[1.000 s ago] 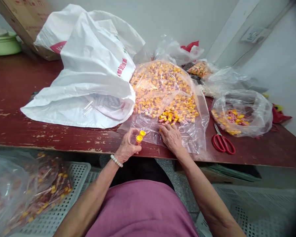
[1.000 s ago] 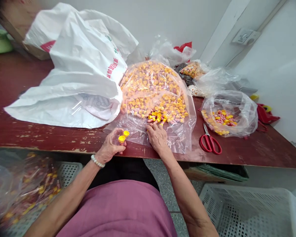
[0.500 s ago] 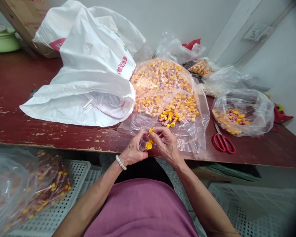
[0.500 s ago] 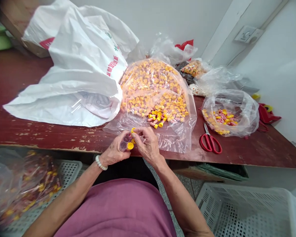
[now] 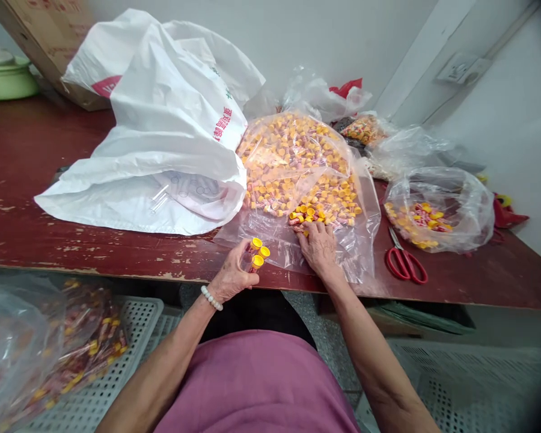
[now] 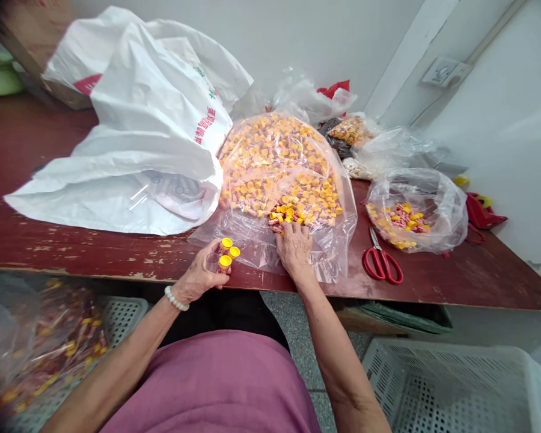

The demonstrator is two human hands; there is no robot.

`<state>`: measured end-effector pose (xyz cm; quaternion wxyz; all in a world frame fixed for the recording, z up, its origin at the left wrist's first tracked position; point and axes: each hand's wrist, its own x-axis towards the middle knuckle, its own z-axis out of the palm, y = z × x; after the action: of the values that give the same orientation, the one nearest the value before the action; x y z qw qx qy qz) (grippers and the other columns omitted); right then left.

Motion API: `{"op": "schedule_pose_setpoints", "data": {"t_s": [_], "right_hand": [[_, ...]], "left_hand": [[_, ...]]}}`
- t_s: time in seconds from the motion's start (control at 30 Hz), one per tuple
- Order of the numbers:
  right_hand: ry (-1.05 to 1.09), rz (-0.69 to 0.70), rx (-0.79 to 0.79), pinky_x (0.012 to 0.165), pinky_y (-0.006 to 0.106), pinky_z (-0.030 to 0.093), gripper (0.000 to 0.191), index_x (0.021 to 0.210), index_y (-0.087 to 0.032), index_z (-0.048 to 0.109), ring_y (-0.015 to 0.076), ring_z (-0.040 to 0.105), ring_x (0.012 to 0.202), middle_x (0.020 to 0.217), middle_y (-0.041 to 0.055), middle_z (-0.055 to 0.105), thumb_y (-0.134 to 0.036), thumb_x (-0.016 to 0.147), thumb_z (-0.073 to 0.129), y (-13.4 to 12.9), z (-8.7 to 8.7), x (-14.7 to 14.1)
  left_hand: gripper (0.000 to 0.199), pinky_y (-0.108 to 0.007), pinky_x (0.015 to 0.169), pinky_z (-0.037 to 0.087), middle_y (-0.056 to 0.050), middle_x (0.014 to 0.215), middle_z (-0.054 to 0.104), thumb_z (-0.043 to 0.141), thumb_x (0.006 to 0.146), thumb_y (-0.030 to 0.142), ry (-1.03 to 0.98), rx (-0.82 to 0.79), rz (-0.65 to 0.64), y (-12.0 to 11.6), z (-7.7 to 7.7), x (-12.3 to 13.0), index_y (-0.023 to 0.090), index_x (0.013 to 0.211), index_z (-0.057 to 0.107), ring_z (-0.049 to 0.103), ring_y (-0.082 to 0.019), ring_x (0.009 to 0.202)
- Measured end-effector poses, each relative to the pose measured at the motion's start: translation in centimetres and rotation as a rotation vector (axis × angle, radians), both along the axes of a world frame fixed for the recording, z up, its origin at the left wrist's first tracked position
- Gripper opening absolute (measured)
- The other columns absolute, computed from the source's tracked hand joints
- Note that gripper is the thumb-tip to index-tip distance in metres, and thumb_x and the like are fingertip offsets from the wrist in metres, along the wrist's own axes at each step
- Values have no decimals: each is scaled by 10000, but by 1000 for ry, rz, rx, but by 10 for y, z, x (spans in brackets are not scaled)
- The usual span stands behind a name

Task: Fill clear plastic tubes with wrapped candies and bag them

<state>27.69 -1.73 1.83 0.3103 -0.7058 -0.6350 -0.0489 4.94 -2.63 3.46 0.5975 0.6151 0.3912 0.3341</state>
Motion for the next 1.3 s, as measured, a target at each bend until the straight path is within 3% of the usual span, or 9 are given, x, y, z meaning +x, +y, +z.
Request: {"op": "schedule_pose_setpoints", "data": {"t_s": [0.13, 0.33, 0.5, 0.6, 0.7, 0.97, 1.03, 1.17, 1.3], "right_hand": [[-17, 3, -41, 853, 439, 435, 173, 971, -159, 648, 264, 550, 948, 959, 122, 648, -257, 862, 558, 1, -1, 7], [313, 541, 64, 816, 324, 492, 182, 1055, -229, 603, 165, 571, 945, 1026, 62, 582, -238, 911, 491, -40, 55, -43], [205, 667, 72, 836, 331, 497, 271, 1133, -235, 574, 170, 558, 979, 1048, 77, 567, -152, 913, 439, -51, 69, -65], [258, 607, 96, 865, 355, 492, 322, 1211, -239, 501, 179, 566, 993, 1098, 77, 581, -170, 898, 474, -49, 65, -64], [268, 533, 129, 881, 378, 477, 272, 1078, -235, 574, 191, 543, 1022, 1087, 76, 551, -119, 872, 440, -50, 59, -63], [211, 598, 53, 861, 383, 465, 382, 987, -251, 641, 187, 514, 1013, 1122, 61, 525, -29, 790, 400, -46, 46, -67], [249, 486, 106, 849, 378, 470, 355, 974, -238, 634, 184, 532, 989, 1071, 65, 542, -50, 803, 386, -32, 39, -49], [73, -14, 143, 828, 432, 452, 178, 955, -169, 595, 246, 522, 933, 958, 115, 567, -199, 827, 475, 1, 9, 10], [-36, -102, 22, 795, 417, 446, 146, 881, -166, 586, 254, 524, 879, 894, 122, 594, -274, 815, 514, 14, -17, 49]], "left_hand": [[452, -177, 511, 370, 40, 744, 516, 587, 541, 28, 2, 24, -4, 1, 1, -1, 182, 947, 462, 471, -86, 608], [463, -209, 625, 380, 17, 826, 513, 563, 526, 15, 62, 207, -24, 3, 4, 3, 158, 961, 497, 461, -107, 710], [476, -227, 669, 386, 12, 855, 520, 546, 529, 15, 90, 321, -60, 0, 1, 7, 153, 982, 501, 474, -126, 753], [519, -239, 717, 399, 2, 905, 540, 550, 528, 9, 64, 310, -75, -1, 1, 7, 151, 1024, 497, 498, -139, 794], [516, -237, 719, 403, 4, 896, 543, 549, 528, 6, 50, 271, -74, -1, 2, 5, 150, 1021, 503, 507, -139, 793], [484, -204, 620, 405, 8, 842, 543, 570, 507, 1, 18, 207, -13, -1, 2, 7, 151, 965, 526, 494, -115, 723], [463, -188, 553, 393, 26, 763, 524, 571, 501, 3, 9, 140, 14, 0, 4, 6, 156, 935, 522, 473, -95, 645], [485, -171, 435, 395, 39, 699, 517, 592, 534, 60, -55, -44, 52, -1, 2, 2, 178, 996, 503, 478, -95, 567], [467, -176, 412, 412, 40, 701, 521, 604, 540, 81, -55, -76, 59, -1, 0, 1, 180, 983, 491, 483, -98, 555]]}}
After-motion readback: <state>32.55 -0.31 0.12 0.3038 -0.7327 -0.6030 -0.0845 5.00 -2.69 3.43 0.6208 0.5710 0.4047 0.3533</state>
